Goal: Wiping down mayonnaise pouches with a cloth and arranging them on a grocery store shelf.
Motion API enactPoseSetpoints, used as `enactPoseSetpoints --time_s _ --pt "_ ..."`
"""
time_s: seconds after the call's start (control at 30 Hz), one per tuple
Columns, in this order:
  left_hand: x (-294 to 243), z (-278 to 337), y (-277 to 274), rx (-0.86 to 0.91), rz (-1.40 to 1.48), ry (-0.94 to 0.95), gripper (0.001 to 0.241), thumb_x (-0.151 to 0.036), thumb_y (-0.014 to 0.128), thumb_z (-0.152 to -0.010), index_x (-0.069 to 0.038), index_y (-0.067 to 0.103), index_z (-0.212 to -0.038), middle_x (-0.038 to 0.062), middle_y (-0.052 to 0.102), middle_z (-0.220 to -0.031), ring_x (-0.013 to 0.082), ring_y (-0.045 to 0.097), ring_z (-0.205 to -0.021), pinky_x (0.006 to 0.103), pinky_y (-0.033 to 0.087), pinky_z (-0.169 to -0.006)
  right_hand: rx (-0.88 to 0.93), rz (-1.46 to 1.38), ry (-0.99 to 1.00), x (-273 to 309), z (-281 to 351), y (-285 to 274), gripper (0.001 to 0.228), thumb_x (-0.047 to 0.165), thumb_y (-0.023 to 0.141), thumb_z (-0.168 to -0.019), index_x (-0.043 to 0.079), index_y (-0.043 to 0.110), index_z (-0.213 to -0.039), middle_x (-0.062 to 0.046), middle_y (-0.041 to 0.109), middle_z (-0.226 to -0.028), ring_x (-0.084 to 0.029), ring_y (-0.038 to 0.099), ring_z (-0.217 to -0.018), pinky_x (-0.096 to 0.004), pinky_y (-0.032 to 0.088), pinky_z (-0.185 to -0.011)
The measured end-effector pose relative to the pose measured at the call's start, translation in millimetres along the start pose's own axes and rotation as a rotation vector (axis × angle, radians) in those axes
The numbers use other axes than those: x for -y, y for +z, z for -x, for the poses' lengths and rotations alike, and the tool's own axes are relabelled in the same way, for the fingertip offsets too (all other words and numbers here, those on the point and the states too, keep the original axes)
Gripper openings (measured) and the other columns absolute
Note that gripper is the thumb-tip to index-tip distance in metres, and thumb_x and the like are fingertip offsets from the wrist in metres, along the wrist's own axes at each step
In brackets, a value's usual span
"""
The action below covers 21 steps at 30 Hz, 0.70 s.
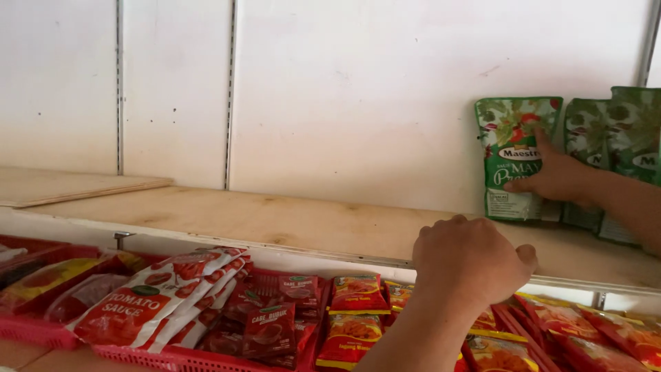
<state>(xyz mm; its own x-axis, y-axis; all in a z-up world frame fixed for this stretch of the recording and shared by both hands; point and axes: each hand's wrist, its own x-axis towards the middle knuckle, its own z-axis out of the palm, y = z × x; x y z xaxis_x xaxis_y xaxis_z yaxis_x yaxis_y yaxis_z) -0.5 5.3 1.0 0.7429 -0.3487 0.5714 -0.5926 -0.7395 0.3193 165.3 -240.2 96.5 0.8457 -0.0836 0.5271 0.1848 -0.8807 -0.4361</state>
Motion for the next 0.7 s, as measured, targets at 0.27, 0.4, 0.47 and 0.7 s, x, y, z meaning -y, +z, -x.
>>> enactPoseSetpoints --time_s 0.27,0.4,0.47,0.7 --pt "2 0 0 -0.018 0.003 -0.012 0.062 -0.053 0.057 -0.088 0.002 0.075 -0.11 0.021 0.071 -0.12 0.0356 0.065 -0.115 0.0495 0.048 -0.099 -0.012 0.012 0.148 -25 -17 4 0.148 0.025 0.087 -0.07 0.013 -0.023 -0.168 -0.026 0.046 -0.161 -0.042 0.055 -0.14 -0.046 0.047 -0.115" --pt "0 4 -4 -0.028 0.004 -0.005 0.061 -0.054 0.057 -0.089 0.001 0.075 -0.109 0.021 0.071 -0.12 0.0357 0.065 -0.114 0.0496 0.048 -0.099 -0.05 0.046 0.126 -20 0 11 0.152 0.027 0.09 -0.069 0.013 -0.027 -0.165 -0.026 0.037 -0.163 -0.042 0.051 -0.141 -0.045 0.046 -0.114" --pt "-1 5 -5 -0.037 -0.013 -0.002 0.06 -0.054 0.057 -0.089 0.001 0.075 -0.109 0.021 0.071 -0.119 0.0358 0.066 -0.113 0.05 0.049 -0.097 -0.084 0.074 0.102 -15 11 17 0.157 0.029 0.092 -0.067 0.012 -0.032 -0.161 -0.026 0.028 -0.166 -0.042 0.047 -0.142 -0.044 0.044 -0.114" --pt "-1 9 -6 -0.037 -0.026 -0.006 0.06 -0.054 0.057 -0.09 0.001 0.075 -0.104 0.02 0.074 -0.109 0.0351 0.069 -0.108 0.048 0.051 -0.096 -0.125 0.123 0.076 -9 30 36 0.166 0.033 0.097 -0.063 0.012 -0.04 -0.154 -0.024 0.013 -0.17 -0.041 0.04 -0.144 -0.042 0.043 -0.113"
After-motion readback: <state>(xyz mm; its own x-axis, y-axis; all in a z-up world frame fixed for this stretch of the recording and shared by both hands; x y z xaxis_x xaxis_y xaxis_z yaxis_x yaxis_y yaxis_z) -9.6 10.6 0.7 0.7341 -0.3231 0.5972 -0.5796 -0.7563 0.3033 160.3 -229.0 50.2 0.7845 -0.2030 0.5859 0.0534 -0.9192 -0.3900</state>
